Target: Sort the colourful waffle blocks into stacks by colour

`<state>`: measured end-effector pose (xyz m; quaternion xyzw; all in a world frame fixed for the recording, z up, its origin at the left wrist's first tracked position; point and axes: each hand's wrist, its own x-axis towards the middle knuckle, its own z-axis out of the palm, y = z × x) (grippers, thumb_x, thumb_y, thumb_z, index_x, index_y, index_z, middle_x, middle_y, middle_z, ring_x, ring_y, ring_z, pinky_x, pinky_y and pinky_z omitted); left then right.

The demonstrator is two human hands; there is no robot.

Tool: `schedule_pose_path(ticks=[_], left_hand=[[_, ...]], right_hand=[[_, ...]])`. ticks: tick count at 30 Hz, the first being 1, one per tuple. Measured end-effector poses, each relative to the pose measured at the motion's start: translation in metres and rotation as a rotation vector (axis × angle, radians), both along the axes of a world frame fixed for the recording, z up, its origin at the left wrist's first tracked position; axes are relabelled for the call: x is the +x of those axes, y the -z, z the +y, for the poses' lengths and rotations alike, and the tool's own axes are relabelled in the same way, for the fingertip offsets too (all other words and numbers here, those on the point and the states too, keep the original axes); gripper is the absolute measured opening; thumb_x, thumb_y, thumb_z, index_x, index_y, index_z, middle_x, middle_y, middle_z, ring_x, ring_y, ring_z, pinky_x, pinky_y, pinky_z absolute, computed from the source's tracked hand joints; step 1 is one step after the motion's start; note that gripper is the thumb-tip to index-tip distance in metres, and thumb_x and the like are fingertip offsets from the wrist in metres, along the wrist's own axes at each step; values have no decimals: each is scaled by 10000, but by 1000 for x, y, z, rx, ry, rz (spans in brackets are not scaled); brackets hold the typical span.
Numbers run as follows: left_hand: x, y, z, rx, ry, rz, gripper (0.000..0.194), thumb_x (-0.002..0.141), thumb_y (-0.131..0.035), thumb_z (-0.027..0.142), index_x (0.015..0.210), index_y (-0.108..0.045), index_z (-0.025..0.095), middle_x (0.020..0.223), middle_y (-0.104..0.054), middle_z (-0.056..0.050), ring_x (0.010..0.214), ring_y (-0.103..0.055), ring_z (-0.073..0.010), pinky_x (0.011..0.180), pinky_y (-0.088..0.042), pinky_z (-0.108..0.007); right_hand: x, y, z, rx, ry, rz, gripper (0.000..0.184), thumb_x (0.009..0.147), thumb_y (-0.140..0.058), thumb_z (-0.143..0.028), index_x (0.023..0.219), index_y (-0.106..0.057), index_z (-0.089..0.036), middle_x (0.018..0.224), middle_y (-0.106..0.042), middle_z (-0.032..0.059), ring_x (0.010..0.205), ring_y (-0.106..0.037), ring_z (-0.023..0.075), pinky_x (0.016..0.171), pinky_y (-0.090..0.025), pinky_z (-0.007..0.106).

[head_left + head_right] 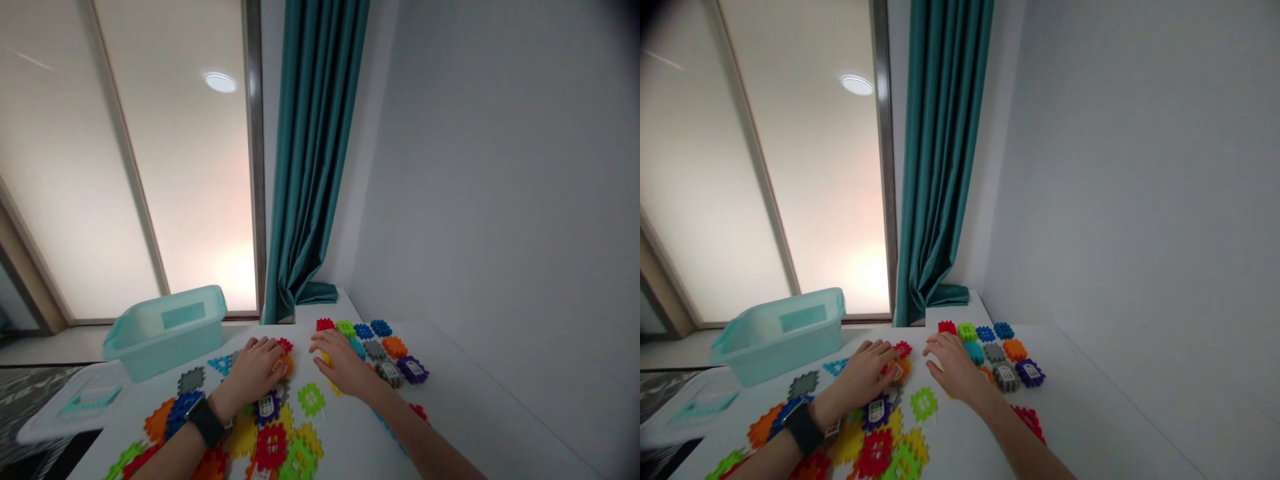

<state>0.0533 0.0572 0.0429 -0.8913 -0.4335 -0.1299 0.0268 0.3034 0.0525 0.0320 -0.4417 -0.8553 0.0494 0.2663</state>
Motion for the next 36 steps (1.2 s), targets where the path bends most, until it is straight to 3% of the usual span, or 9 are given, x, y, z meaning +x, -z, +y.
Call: schedule_pose_path(ticks=[13, 21, 27, 36], left_hand=[[-95, -1, -23, -27, -216, -43, 180, 958, -502, 285, 1019, -664, 236, 1053, -687, -76, 997, -634, -265, 891, -444, -395], [-149, 5, -28, -101, -327, -53, 231, 937, -471, 271, 1036, -677, 232, 1110, -691, -86, 1001, -647, -256, 888, -466, -376], [-159, 12, -27, -121, -354, -68, 226, 936, -481, 282, 1039, -677, 238, 1081, -692, -77, 1002, -654, -255, 872, -473, -358], [-144, 18, -26, -103, -398, -184, 234, 966, -463, 265, 1056, -674, 221, 1104, -688, -84, 1041, -657, -247, 873, -481, -338]], right_hand=[[-72, 2, -2, -91, -188, 8, 117, 927, -599, -177, 1011, -657, -233, 1135, -681, 67, 1094, -595, 248, 989, -448, 402], [-108, 12, 0, -137, -253, 50, 176, 879, -610, -127, 1011, -668, -230, 1090, -698, 61, 1096, -602, 254, 999, -433, 401], [-128, 17, 9, -123, -245, 5, 175, 873, -614, -141, 1014, -669, -229, 1075, -704, 49, 1067, -614, 242, 970, -439, 373], [-174, 24, 43, -133, -155, -95, 266, 891, -654, -271, 1148, -641, -205, 1202, -671, 95, 1172, -559, 281, 998, -403, 407]])
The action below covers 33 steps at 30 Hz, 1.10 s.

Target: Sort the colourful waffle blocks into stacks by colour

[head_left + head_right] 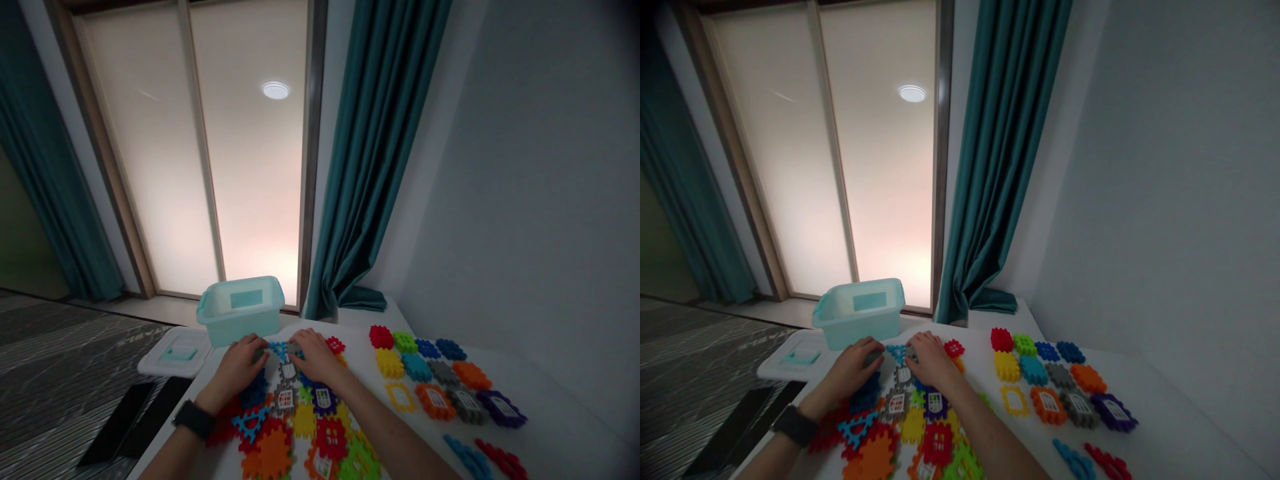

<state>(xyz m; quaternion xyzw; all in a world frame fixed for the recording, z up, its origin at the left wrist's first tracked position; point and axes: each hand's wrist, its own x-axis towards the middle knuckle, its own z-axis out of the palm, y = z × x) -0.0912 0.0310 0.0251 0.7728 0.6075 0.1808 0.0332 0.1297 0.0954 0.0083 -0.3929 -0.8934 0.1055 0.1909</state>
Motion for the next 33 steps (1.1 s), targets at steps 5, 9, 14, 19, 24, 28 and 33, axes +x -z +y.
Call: schedule_pose_path(ticks=[5, 9, 14, 19, 24, 28, 33], left_hand=[[3, 7, -1, 10, -36, -5, 221, 957, -489, 270, 1058, -678, 217, 1121, -687, -88, 1082, -639, -270, 886, -463, -369], [-2, 9, -1, -4, -62, -7, 207, 962, -503, 266, 1058, -681, 220, 1132, -682, -83, 1094, -633, -273, 901, -448, -374], [-6, 12, -1, -16, -63, -23, 193, 962, -523, 252, 1063, -684, 219, 1133, -679, -81, 1083, -637, -271, 896, -446, -368], [-6, 16, -2, -7, -64, -30, 187, 962, -528, 249, 1068, -681, 226, 1133, -679, -78, 1091, -636, -269, 889, -441, -366], [-7, 16, -4, -1, -63, -38, 188, 964, -527, 255, 1071, -678, 226, 1126, -680, -77, 1086, -638, -266, 890, -441, -369], [-7, 16, -4, -1, -62, -37, 183, 954, -536, 247, 1067, -679, 231, 1124, -678, -74, 1085, -639, -264, 896, -443, -367], [-9, 19, -3, -4, -64, -34, 183, 951, -538, 253, 1070, -675, 230, 1129, -676, -78, 1086, -636, -270, 897, -443, -374]], right_hand=[[-25, 8, 11, -11, 67, -86, 468, 847, -706, -443, 1217, -615, -170, 1250, -638, 153, 1215, -529, 326, 1025, -375, 456], [-37, 12, 16, -21, 125, -148, 499, 817, -710, -509, 1149, -644, -142, 1237, -638, 188, 1215, -523, 357, 1035, -354, 488], [-44, 14, 19, -29, 191, -189, 430, 816, -698, -449, 1106, -661, -133, 1229, -638, 189, 1204, -529, 359, 1017, -363, 478], [-47, 14, 19, -31, 228, -199, 362, 830, -667, -396, 1083, -670, -137, 1209, -642, 182, 1194, -535, 350, 1004, -369, 479], [-50, 15, 21, -28, 219, -187, 395, 819, -687, -421, 1119, -660, -165, 1222, -644, 152, 1193, -536, 335, 990, -379, 468], [-51, 16, 22, -21, 210, -168, 333, 834, -682, -398, 1085, -676, -180, 1189, -650, 135, 1184, -539, 326, 964, -389, 462], [-50, 15, 20, 6, 183, -141, 285, 831, -676, -346, 1064, -683, -181, 1163, -652, 133, 1171, -545, 317, 956, -390, 453]])
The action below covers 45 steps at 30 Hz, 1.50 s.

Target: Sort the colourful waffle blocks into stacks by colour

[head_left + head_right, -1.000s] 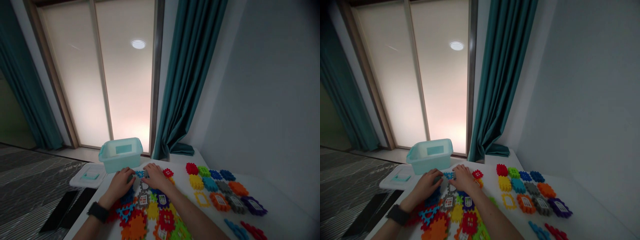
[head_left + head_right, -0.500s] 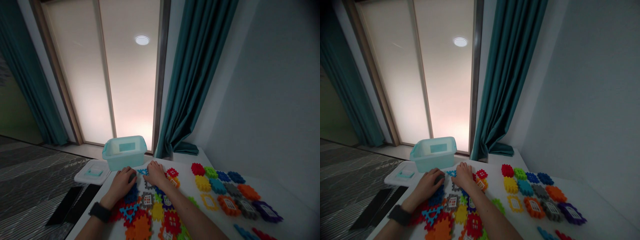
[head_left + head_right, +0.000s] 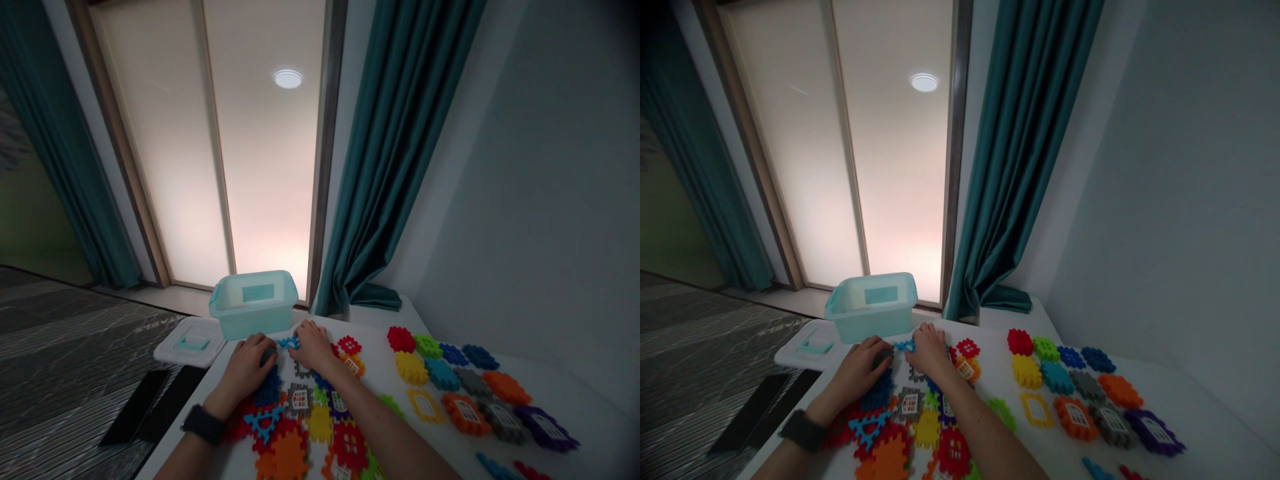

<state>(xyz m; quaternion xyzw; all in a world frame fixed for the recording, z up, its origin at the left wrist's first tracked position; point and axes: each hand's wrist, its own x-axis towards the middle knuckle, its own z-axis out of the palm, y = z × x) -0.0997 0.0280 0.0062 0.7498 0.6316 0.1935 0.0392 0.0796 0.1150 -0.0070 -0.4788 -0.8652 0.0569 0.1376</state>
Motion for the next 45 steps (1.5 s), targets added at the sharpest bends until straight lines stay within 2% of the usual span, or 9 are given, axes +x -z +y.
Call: schedule_pose_path(ticks=[6, 11, 23, 27, 31, 36, 40, 45], left_hand=[[0, 6, 2, 43, -6, -3, 235, 936, -549, 243, 1155, -633, 221, 1165, -660, -93, 1105, -624, -274, 905, -453, -376], [4, 6, 0, 104, 22, 0, 274, 919, -590, 270, 1188, -617, 221, 1174, -647, -91, 1103, -620, -283, 907, -461, -386], [38, -5, -14, 178, 290, 61, 118, 913, -634, 240, 1025, -670, 232, 1111, -652, -62, 1052, -597, -263, 899, -449, -375], [46, -12, -21, 198, 347, 56, 95, 917, -640, 255, 1006, -665, 235, 1091, -652, -60, 1038, -594, -273, 890, -450, -392], [55, -13, -25, 253, 394, 7, 86, 919, -649, 267, 997, -646, 230, 1070, -639, -61, 1008, -597, -265, 895, -460, -400], [68, -9, -29, 300, 513, -22, 57, 926, -635, 235, 983, -636, 229, 1087, -624, -71, 1015, -597, -259, 885, -484, -393], [81, -11, -36, 333, 567, -15, 51, 952, -620, 249, 926, -643, 212, 1082, -618, -81, 1003, -598, -257, 859, -503, -390], [90, -18, -42, 426, 592, -10, 166, 1003, -556, 290, 901, -661, 211, 1090, -623, -92, 1011, -596, -250, 865, -513, -382]], right_hand=[[7, -9, -6, 53, -69, 39, 267, 846, -650, -286, 1099, -664, -203, 1177, -668, 117, 1165, -546, 293, 1007, -357, 449], [19, -19, -22, 84, -122, 51, 262, 858, -641, -305, 1092, -662, -189, 1128, -700, 119, 1137, -567, 294, 1059, -311, 473], [69, -36, -69, 90, -105, 79, 269, 819, -678, -309, 1074, -647, -229, 1140, -693, 84, 1150, -571, 287, 1093, -298, 466], [85, -43, -84, 99, -98, 110, 259, 813, -681, -299, 1061, -638, -238, 1126, -691, 78, 1151, -572, 289, 1117, -286, 485], [100, -48, -100, 155, -96, 134, 261, 806, -686, -270, 1056, -625, -228, 1093, -689, 76, 1130, -579, 288, 1135, -282, 506], [115, -46, -117, 202, -79, 147, 296, 796, -681, -209, 1083, -613, -232, 1116, -689, 67, 1125, -591, 276, 1156, -274, 517], [126, -38, -128, 255, -69, 167, 359, 785, -676, -166, 1128, -594, -236, 1129, -690, 67, 1122, -607, 277, 1156, -291, 540], [144, -26, -133, 336, -105, 284, 439, 816, -648, -157, 1232, -548, -252, 1151, -692, 76, 1099, -635, 272, 1075, -420, 515]])
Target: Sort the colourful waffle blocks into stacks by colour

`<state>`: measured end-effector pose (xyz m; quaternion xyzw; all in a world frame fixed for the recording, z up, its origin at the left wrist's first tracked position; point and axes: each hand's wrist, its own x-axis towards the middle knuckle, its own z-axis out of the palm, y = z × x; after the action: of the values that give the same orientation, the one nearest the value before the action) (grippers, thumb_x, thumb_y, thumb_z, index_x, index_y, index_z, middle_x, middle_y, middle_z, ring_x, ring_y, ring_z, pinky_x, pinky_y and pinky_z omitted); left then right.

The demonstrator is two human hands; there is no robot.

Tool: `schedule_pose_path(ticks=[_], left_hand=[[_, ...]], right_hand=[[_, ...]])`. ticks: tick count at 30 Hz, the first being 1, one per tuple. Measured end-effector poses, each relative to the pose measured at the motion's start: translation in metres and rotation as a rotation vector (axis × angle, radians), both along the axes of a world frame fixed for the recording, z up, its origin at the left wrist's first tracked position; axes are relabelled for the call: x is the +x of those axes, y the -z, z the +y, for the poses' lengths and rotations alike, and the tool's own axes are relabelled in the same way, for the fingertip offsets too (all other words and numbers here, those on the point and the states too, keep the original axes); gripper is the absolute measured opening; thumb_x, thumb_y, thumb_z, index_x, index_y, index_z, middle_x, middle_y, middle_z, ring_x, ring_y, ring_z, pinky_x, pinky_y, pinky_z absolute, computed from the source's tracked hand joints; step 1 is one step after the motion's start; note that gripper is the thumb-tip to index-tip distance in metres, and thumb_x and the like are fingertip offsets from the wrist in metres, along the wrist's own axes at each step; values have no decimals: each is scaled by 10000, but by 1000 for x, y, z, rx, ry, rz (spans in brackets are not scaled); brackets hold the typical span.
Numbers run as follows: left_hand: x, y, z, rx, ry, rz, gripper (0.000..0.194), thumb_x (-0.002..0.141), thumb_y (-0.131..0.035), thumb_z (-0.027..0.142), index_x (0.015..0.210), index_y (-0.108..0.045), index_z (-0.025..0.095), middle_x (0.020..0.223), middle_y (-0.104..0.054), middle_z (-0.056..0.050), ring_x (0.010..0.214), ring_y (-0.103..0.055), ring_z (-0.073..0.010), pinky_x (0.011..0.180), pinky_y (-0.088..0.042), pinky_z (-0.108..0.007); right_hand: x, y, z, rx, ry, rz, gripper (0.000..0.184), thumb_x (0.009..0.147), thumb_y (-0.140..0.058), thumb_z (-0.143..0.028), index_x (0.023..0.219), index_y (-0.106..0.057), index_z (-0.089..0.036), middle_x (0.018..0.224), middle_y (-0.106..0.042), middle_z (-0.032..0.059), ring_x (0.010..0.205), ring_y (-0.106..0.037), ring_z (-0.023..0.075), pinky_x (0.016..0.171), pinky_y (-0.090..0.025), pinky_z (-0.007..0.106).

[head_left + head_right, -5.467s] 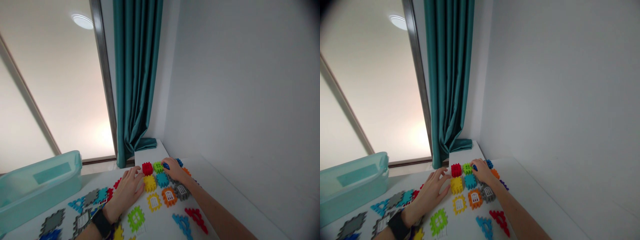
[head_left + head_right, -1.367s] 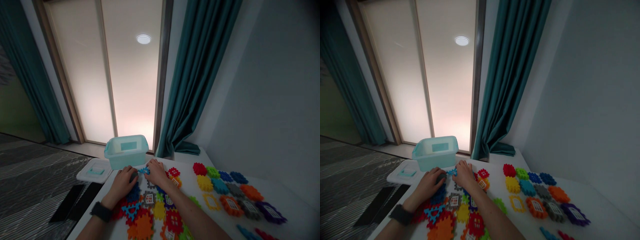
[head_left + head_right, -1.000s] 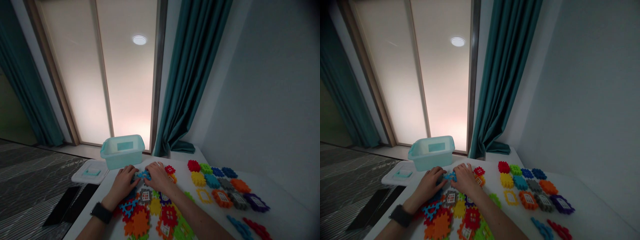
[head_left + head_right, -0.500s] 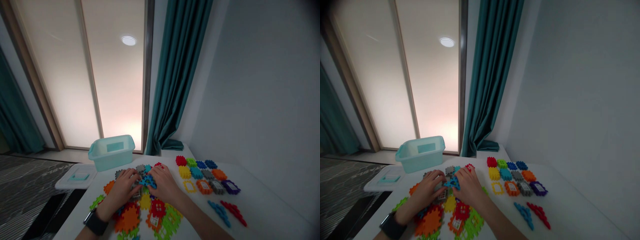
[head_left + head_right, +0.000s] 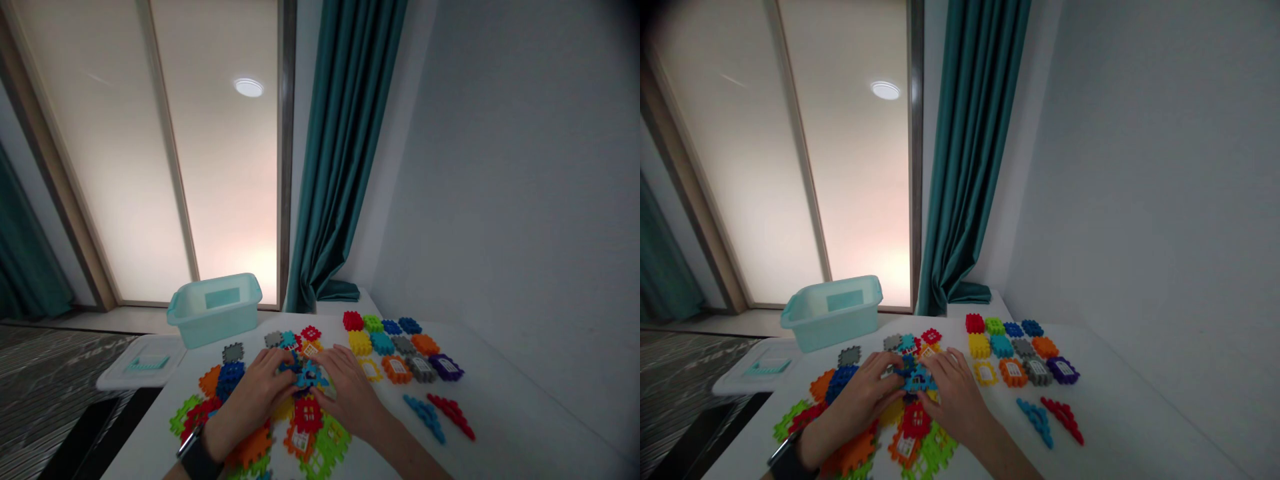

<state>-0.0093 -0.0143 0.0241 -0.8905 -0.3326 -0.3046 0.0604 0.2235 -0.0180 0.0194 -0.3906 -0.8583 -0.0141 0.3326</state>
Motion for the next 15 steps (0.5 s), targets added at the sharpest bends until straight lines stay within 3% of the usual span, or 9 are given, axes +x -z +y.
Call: schedule_pose_path(ticks=[3, 8, 15], left_hand=[[3, -4, 1, 75, 22, -1, 218, 1032, -504, 285, 897, -655, 204, 1063, -636, -91, 984, -605, -240, 858, -512, -394], [13, -7, 7, 106, 63, 17, 213, 1043, -487, 275, 928, -651, 201, 1032, -651, -81, 995, -606, -230, 903, -504, -416], [23, 9, 7, -2, 16, -50, 79, 983, -588, 237, 927, -636, 212, 1081, -652, -73, 1014, -605, -242, 909, -520, -422]], right_hand=[[12, 6, 0, 37, 12, 79, 417, 861, -647, -216, 1262, -538, -248, 1144, -690, 90, 1075, -644, 281, 964, -506, 475], [24, 15, 3, 103, 33, 126, 219, 946, -601, -276, 1164, -593, -264, 1042, -702, 74, 987, -663, 263, 897, -538, 449], [25, 25, 0, 88, 17, 164, 133, 984, -575, -288, 1112, -604, -267, 1077, -700, 69, 1039, -648, 255, 931, -535, 468]])
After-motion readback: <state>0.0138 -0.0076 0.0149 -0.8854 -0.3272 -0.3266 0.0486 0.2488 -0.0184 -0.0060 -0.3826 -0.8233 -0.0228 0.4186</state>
